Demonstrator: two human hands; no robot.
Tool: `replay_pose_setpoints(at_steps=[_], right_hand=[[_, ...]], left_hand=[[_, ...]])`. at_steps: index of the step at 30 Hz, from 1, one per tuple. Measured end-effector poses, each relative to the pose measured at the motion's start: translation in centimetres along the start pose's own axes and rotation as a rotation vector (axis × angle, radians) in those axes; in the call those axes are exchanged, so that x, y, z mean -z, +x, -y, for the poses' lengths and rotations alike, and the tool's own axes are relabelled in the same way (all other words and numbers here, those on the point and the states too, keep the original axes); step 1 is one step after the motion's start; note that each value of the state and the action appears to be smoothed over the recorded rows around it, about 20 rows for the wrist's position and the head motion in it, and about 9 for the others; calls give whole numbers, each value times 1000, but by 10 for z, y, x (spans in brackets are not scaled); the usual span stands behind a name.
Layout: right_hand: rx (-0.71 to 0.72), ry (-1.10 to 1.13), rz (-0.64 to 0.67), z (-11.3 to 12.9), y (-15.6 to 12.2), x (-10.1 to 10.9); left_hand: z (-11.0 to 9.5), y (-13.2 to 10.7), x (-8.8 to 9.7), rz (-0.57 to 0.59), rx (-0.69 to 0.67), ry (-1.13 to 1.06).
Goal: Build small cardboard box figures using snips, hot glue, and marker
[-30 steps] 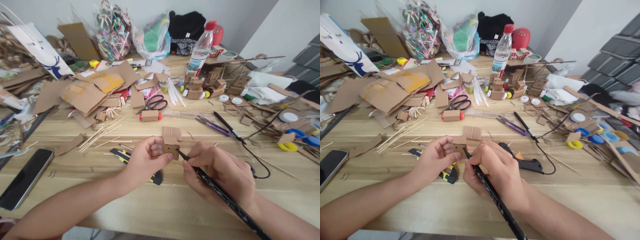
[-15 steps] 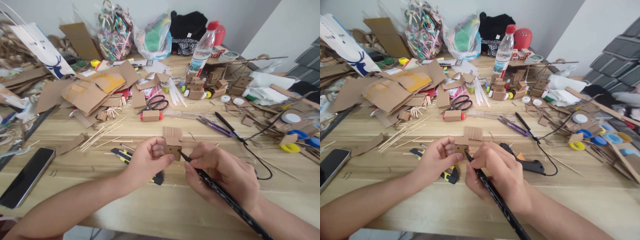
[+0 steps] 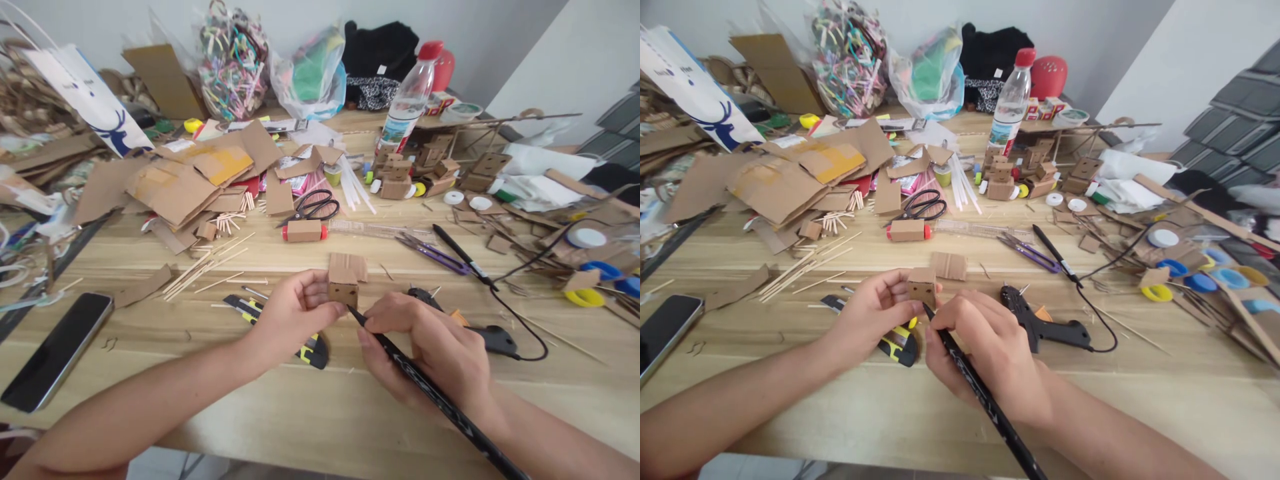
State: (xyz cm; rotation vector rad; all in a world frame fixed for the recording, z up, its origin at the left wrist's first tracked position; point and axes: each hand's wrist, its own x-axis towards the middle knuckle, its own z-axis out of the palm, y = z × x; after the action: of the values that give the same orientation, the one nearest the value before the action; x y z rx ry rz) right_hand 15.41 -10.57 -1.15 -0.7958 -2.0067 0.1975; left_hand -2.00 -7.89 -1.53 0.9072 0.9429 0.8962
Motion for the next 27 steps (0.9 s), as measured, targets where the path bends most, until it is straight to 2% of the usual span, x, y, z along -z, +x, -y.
replay_pose_setpoints(at_steps=[27], right_hand=[[-50,-127,-59,1,3,8]], left_hand=[[4,-1,3,-13,-1,35]])
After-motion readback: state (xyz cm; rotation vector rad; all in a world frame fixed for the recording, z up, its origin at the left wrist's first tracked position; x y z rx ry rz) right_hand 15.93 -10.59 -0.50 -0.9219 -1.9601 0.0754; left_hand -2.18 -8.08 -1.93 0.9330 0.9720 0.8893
